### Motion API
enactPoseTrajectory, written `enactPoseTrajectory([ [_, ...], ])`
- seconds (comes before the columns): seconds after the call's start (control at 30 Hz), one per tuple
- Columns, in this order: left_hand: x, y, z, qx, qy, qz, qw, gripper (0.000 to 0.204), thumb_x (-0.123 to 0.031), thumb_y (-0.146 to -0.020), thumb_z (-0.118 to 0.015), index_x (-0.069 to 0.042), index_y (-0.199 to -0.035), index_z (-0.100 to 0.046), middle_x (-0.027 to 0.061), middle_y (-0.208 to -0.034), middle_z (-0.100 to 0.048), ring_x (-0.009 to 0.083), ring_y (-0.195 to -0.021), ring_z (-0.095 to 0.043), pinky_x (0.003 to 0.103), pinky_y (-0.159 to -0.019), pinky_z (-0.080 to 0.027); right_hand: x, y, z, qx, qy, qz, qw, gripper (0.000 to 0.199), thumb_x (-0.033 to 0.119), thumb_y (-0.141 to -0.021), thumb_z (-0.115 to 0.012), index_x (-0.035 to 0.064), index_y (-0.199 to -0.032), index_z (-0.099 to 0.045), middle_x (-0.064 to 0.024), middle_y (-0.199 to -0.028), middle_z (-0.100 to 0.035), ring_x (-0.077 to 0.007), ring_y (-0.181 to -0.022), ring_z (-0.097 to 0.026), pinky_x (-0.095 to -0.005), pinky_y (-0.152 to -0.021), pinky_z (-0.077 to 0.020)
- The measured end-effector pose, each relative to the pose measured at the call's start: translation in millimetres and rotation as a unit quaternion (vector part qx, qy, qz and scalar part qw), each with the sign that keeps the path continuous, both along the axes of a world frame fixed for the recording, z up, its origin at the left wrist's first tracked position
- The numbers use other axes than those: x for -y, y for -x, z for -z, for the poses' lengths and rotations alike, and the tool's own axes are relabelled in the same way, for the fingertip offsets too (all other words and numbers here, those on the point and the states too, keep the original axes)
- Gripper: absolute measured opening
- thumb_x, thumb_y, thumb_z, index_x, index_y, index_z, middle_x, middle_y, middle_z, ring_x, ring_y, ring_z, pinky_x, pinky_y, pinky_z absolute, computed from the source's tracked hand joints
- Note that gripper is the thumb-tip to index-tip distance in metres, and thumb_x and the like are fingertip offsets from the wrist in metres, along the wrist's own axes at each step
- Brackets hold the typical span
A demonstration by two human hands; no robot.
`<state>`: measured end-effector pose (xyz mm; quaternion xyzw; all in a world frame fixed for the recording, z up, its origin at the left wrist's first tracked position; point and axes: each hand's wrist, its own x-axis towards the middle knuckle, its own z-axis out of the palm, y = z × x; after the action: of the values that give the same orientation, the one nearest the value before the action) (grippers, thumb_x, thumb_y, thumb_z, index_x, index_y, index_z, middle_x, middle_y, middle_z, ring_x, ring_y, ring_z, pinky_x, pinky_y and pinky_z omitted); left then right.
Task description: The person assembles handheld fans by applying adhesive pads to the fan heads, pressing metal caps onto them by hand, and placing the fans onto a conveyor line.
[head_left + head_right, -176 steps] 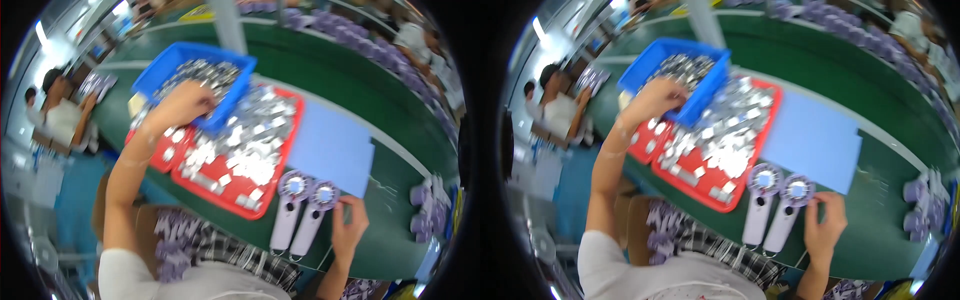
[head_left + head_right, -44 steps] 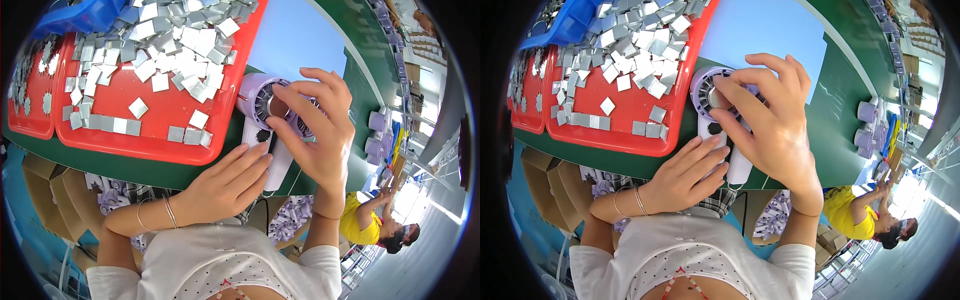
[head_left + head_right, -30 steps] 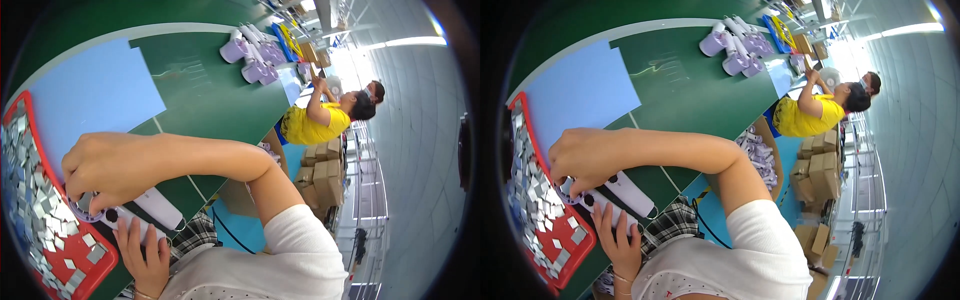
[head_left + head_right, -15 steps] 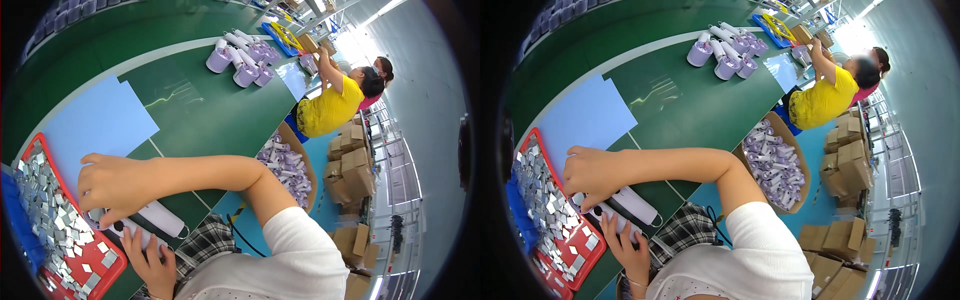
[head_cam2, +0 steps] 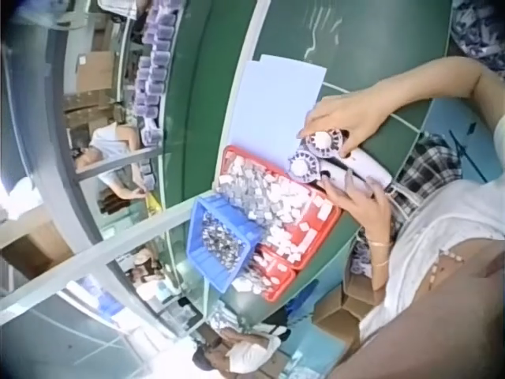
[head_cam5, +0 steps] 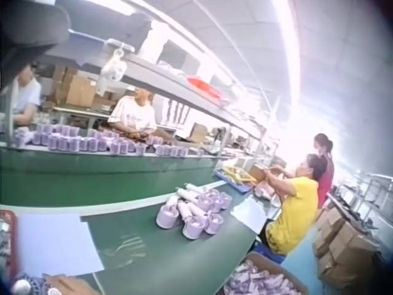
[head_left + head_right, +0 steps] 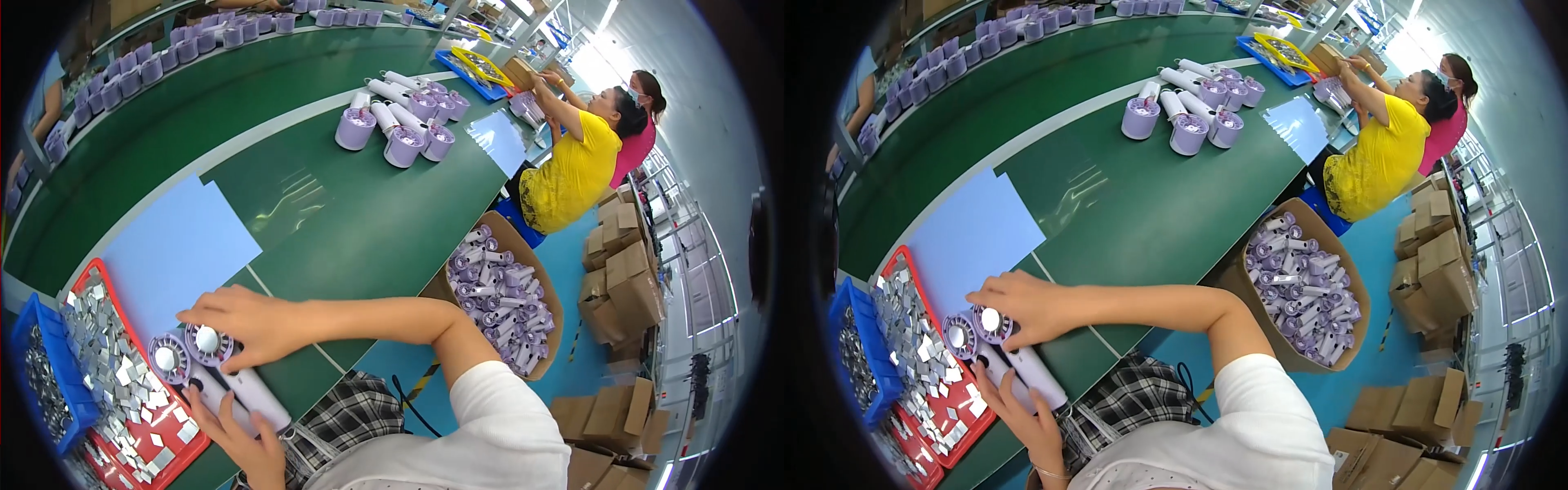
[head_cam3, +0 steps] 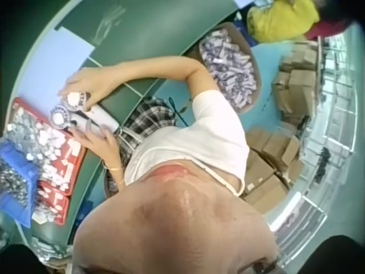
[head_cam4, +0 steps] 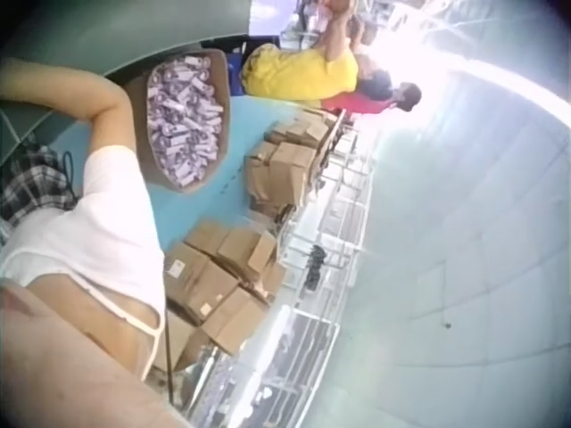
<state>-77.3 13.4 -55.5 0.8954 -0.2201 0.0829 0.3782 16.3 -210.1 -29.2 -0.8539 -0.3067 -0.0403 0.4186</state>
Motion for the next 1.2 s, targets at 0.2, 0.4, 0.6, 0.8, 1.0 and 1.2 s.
enactPoseTrajectory([
  [0.2,2.7,4.1,-11.5,-0.014,-0.033,-0.025,0.999,0.05,-0.015,-0.075,-0.076,0.004,-0.111,-0.048,0.025,-0.157,-0.029,0.0464,-0.145,-0.029,0.054,-0.116,-0.025,-13.1,16.7,7.4,0.032,0.007,0.03,0.999,0.094,0.028,-0.073,-0.084,0.0031,-0.149,-0.035,-0.0161,-0.122,-0.05,-0.0314,-0.109,-0.05,-0.0427,-0.093,-0.0372],
  [0.4,12.0,0.4,-12.5,-0.003,-0.038,-0.013,0.999,0.05,-0.02,-0.07,-0.077,0.002,-0.105,-0.05,0.026,-0.156,-0.03,0.0465,-0.145,-0.03,0.055,-0.116,-0.025,14.9,10.7,9.6,0.006,-0.055,-0.048,0.997,0.097,0.038,-0.078,-0.079,0.0027,-0.154,-0.03,-0.0201,-0.131,-0.047,-0.0356,-0.121,-0.046,-0.0464,-0.108,-0.0298],
  [0.6,5.1,-11.4,-33.6,-0.018,-0.094,0.04,0.995,0.064,-0.023,-0.064,-0.08,0.006,-0.113,-0.052,0.0378,-0.152,-0.027,0.0565,-0.14,-0.032,0.06,-0.113,-0.032,33.0,-2.1,26.8,0.139,-0.101,-0.031,0.985,0.079,0.037,-0.089,-0.069,-0.0033,-0.149,-0.035,-0.0249,-0.141,-0.042,-0.0425,-0.127,-0.04,-0.0517,-0.11,-0.0301],
  [0.8,38.2,-8.7,-38.3,0.002,-0.225,-0.034,0.974,0.062,-0.033,-0.07,-0.081,-0.002,-0.12,-0.06,0.0398,-0.147,-0.031,0.0491,-0.118,-0.048,0.052,-0.096,-0.043,56.3,24.9,33.9,0.088,-0.151,-0.011,0.985,0.071,0.02,-0.086,-0.072,-0.0029,-0.144,-0.039,-0.0238,-0.138,-0.046,-0.0408,-0.124,-0.045,-0.0495,-0.107,-0.0353],
  [1.0,40.4,-6.3,-51.2,-0.035,-0.156,-0.076,0.984,0.055,-0.034,-0.065,-0.085,-0.006,-0.109,-0.069,0.031,-0.143,-0.04,0.0489,-0.121,-0.05,0.052,-0.1,-0.047,55.6,32.4,30.9,0.057,-0.203,-0.025,0.977,0.063,0.015,-0.085,-0.073,-0.0036,-0.138,-0.044,-0.0235,-0.132,-0.048,-0.04,-0.119,-0.047,-0.0481,-0.102,-0.0384],
  [1.2,42.6,-83.0,-105.1,-0.011,-0.135,-0.126,0.983,0.069,-0.037,-0.068,-0.084,0.0,-0.123,-0.064,0.035,-0.147,-0.037,0.0507,-0.131,-0.046,0.05,-0.107,-0.044,63.0,35.7,31.5,0.059,-0.242,0.002,0.968,0.061,0.012,-0.084,-0.071,-0.0022,-0.137,-0.044,-0.0207,-0.132,-0.047,-0.0376,-0.122,-0.047,-0.0472,-0.104,-0.0346],
])
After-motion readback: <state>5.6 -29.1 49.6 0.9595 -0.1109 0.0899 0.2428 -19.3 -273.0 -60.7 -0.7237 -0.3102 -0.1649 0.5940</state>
